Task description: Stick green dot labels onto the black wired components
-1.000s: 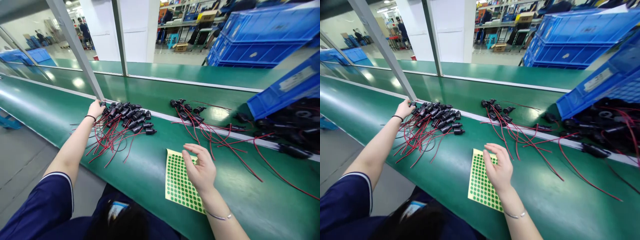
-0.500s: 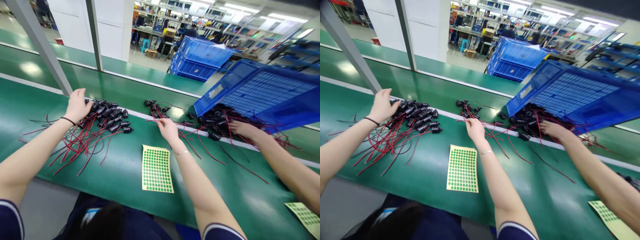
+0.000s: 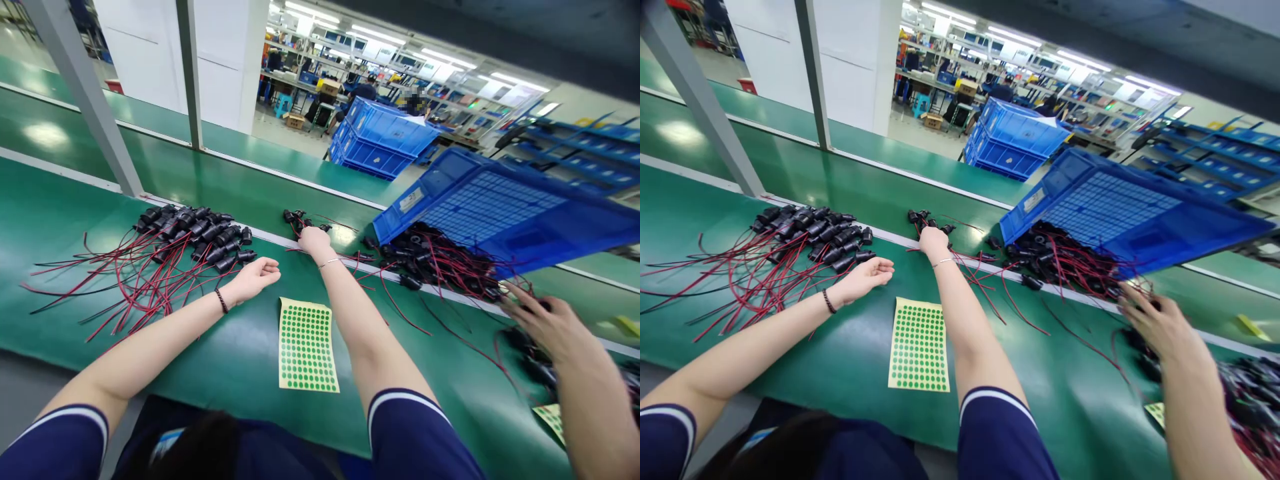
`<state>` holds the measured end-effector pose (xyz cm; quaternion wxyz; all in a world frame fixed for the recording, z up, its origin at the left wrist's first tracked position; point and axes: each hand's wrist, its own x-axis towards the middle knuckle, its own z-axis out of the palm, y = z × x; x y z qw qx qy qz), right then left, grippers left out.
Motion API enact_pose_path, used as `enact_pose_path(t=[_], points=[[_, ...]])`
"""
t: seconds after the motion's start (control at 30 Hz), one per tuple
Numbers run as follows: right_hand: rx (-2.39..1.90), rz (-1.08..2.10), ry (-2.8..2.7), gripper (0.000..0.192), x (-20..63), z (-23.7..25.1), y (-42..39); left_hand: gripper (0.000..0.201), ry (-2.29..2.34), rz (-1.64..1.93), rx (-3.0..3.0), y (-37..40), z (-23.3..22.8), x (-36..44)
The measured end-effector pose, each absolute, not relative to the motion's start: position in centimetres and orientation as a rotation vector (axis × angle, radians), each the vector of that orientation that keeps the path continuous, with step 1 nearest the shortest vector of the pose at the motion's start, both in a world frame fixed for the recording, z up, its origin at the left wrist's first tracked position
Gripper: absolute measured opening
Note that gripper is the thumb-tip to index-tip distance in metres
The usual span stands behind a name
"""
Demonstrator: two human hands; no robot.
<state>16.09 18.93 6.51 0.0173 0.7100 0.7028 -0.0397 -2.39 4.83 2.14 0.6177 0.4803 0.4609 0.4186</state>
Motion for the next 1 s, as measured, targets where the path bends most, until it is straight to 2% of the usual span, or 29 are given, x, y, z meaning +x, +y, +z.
enact_pose_path(t=[0.1, 0.17, 0.37, 0.43, 0.5, 0.6, 0.67, 0.8, 0.87, 1.0], points=[[2.235, -0.046, 2.303, 0.032, 16.1, 8.6, 18.9, 0.017, 0.947, 1.011, 0.731, 6.3, 1.9, -0.9], [2.252, 0.001, 2.383, 0.033, 16.1, 10.5, 19.0, 0.017, 0.898, 1.023, 0.526, 7.3, 2.0, -0.1], [1.989, -0.003, 2.772, 0.023, 15.9, 14.5, 17.0, 0.068, 0.747, 0.971, 0.146, 9.2, 2.4, 2.0], [1.780, -0.046, 2.918, 0.020, 16.4, 15.0, 15.4, 0.078, 0.690, 1.004, 0.071, 9.5, 2.6, 2.4], [1.501, -0.108, 3.064, 0.015, 17.4, 15.1, 13.8, 0.075, 0.665, 1.102, 0.019, 9.7, 3.0, 2.5], [1.209, -0.254, 3.174, 0.009, 19.6, 14.3, 11.7, 0.054, 0.661, 1.270, 0.029, 10.3, 4.0, 2.0], [1.294, -0.313, 3.193, 0.009, 21.0, 12.8, 10.3, 0.041, 0.664, 1.328, 0.101, 10.7, 4.7, 1.5], [1.886, -0.155, 3.204, 0.020, 22.3, 8.2, 6.4, 0.021, 0.736, 1.433, 0.384, 10.1, 5.5, 0.1], [1.798, -0.261, 3.203, 0.014, 22.1, 5.9, 4.0, 0.012, 0.769, 1.476, 0.581, 8.9, 5.2, -0.5], [1.617, -0.298, 3.110, 0.012, 20.8, 2.7, 0.2, 0.039, 0.886, 1.589, 0.958, 6.1, 3.8, -1.2]])
